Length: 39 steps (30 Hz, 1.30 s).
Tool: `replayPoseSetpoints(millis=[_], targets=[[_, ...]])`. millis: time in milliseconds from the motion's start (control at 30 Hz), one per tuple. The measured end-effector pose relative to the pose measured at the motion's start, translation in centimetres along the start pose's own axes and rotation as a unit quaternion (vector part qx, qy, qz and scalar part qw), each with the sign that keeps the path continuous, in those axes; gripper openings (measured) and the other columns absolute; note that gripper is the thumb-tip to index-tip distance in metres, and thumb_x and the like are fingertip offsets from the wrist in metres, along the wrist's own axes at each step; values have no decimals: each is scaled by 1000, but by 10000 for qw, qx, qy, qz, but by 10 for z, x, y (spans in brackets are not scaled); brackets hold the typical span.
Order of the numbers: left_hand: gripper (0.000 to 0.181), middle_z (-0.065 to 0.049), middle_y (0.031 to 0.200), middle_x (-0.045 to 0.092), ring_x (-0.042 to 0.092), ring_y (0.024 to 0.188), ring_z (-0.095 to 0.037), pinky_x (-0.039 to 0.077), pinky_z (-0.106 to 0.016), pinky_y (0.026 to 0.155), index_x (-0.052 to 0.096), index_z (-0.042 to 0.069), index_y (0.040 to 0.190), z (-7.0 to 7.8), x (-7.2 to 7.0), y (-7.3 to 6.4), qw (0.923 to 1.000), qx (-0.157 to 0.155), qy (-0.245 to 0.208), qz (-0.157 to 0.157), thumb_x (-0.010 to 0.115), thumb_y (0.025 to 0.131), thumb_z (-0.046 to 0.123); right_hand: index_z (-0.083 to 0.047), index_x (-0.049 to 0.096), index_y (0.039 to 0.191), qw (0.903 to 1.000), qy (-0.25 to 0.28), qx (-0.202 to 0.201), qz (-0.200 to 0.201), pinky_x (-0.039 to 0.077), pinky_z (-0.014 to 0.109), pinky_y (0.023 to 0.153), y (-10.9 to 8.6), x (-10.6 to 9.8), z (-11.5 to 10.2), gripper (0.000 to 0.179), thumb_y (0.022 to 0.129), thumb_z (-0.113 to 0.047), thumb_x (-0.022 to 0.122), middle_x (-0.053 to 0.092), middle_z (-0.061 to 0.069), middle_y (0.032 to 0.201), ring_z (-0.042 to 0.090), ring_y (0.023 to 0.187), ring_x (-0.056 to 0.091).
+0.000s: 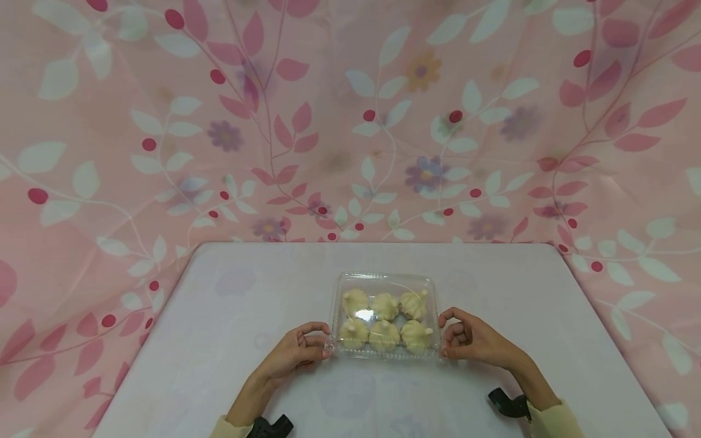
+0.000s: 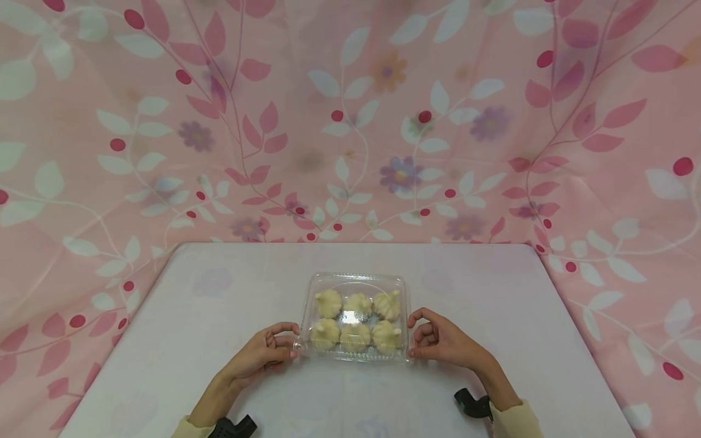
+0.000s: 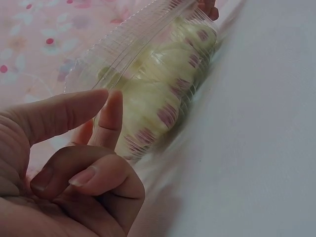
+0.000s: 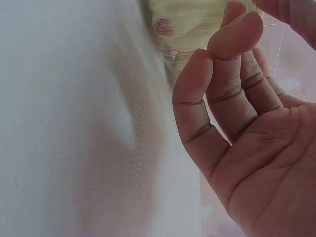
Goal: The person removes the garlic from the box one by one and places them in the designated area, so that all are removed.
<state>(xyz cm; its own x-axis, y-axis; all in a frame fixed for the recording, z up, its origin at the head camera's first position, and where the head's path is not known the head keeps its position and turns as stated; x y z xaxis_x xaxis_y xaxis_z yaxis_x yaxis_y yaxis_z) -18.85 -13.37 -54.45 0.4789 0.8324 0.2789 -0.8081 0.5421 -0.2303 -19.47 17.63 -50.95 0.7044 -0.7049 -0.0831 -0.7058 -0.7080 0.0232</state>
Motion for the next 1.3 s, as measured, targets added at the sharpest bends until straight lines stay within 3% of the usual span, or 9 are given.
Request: replayPoseSetpoints(millis=[300,500,733,900,1167,1300], targets=[[47,-4,95,72,41,55,-5,23,-27,49,49,-5,127,-3,0,0,9997,-67,-216,96,72,87,3,14,34,124,10000,53,37,-20,49,43,56,0,1,0,46,93,1,65,63,19,82,43,66,58],[50,-4,96,72,41,54,-4,23,-27,49,45,-11,130,-1,2,0,9997,-9,-235,47,70,88,2,14,32,125,9999,128,69,-49,52,45,62,0,2,0,46,93,2,64,64,23,87,45,73,62],[41,-4,96,71,41,55,-4,26,-24,48,52,-5,124,-1,1,1,9998,-15,-179,131,70,88,2,14,30,126,9995,299,76,-104,53,45,65,-1,4,-2,47,94,4,62,63,29,90,47,75,62],[36,-2,95,71,43,57,-4,25,-24,48,55,-2,120,-2,3,1,9995,-31,-298,100,70,87,0,14,30,126,9996,251,87,-98,53,44,63,-1,4,-1,47,93,4,62,64,27,89,46,74,62],[44,-4,96,72,42,55,-3,26,-23,47,51,-11,123,-1,4,0,9992,-64,-369,113,71,86,0,14,29,127,9995,259,165,-122,51,43,61,-1,4,1,47,95,3,61,65,22,88,43,72,62],[27,-3,94,71,36,50,-2,24,-24,47,60,-4,115,-1,6,1,9991,-35,-417,37,67,88,-2,11,31,129,9994,252,187,-116,51,43,60,-1,3,2,47,95,1,62,65,22,88,44,72,62]])
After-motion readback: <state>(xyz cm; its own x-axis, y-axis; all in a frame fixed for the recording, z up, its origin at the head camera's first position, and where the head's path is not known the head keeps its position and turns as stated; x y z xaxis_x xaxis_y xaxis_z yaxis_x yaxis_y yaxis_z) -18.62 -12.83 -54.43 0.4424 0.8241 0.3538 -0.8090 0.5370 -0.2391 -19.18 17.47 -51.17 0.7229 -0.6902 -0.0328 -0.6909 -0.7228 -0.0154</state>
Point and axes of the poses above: each hand's wrist, its own y-axis towards the middle knuckle, its own x-axis out of the palm, z = x × y, the point moved 10 cm from there along y, towards the middle knuckle
